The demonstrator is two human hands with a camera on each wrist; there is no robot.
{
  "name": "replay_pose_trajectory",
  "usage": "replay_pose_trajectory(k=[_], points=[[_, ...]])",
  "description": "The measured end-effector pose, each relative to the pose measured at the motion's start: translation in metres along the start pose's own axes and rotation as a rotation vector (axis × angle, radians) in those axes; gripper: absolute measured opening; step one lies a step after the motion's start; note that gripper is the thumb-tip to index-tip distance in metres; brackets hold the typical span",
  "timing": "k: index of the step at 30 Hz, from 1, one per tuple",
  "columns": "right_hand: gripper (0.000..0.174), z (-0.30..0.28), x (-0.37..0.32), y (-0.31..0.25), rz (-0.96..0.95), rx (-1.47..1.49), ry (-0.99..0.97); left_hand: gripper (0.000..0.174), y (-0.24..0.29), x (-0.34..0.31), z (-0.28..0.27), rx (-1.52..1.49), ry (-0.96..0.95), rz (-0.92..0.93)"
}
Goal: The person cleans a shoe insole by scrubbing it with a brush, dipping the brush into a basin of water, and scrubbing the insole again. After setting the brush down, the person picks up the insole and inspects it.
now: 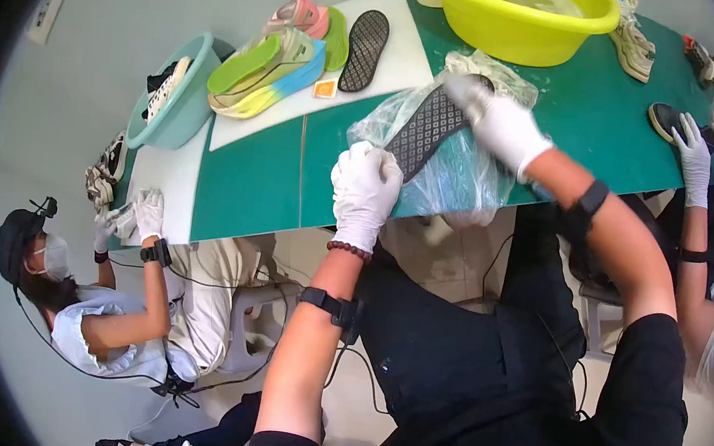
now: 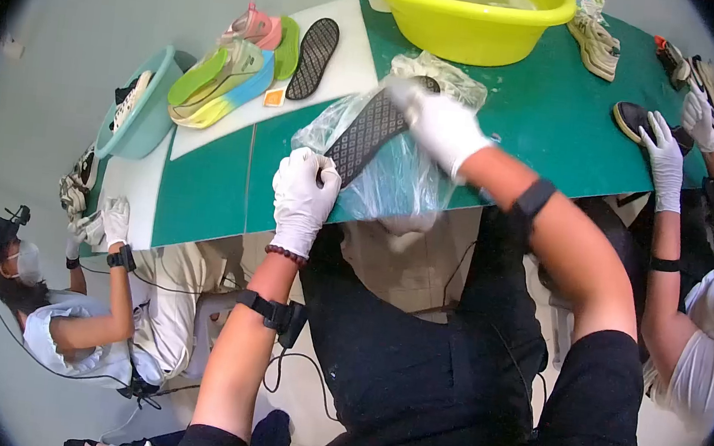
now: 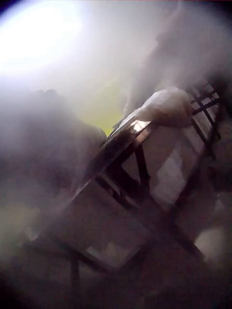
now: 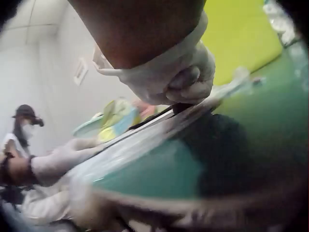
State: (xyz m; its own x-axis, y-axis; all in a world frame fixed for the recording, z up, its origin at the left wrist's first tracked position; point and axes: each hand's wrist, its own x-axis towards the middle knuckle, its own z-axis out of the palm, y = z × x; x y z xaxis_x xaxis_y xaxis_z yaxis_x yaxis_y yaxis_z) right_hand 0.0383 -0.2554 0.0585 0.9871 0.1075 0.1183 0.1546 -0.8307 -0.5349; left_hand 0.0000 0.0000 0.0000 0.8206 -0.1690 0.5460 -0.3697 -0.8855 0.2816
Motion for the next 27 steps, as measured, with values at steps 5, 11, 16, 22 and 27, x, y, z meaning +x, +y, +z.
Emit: replay_pose_trajectory(k=[5, 11, 16, 22, 27], points=[[0.036, -0.007, -0.018, -0.005, 0.031, -0.028, -0.071, 0.005, 0.008, -0.003, -0.004, -0.007, 0.046, 0.033], [0.029, 0.025, -0.023, -0.006, -0.119, -0.074, 0.028, 0.005, 0.009, 0.000, -0.006, 0.023, 0.054, 0.015], [0.032, -0.007, 0.000, 0.007, 0.074, -0.037, 0.053, 0.006, 0.006, -0.001, -0.005, 0.010, 0.047, 0.043], [0.034, 0.017, -0.033, -0.029, -0.147, -0.048, -0.083, 0.006, 0.007, -0.001, -0.003, 0.040, 0.056, 0.041], [0.034, -0.006, 0.013, 0.011, 0.103, 0.026, 0.090, 0.006, 0.009, -0.004, -0.007, 0.013, 0.060, 0.051]])
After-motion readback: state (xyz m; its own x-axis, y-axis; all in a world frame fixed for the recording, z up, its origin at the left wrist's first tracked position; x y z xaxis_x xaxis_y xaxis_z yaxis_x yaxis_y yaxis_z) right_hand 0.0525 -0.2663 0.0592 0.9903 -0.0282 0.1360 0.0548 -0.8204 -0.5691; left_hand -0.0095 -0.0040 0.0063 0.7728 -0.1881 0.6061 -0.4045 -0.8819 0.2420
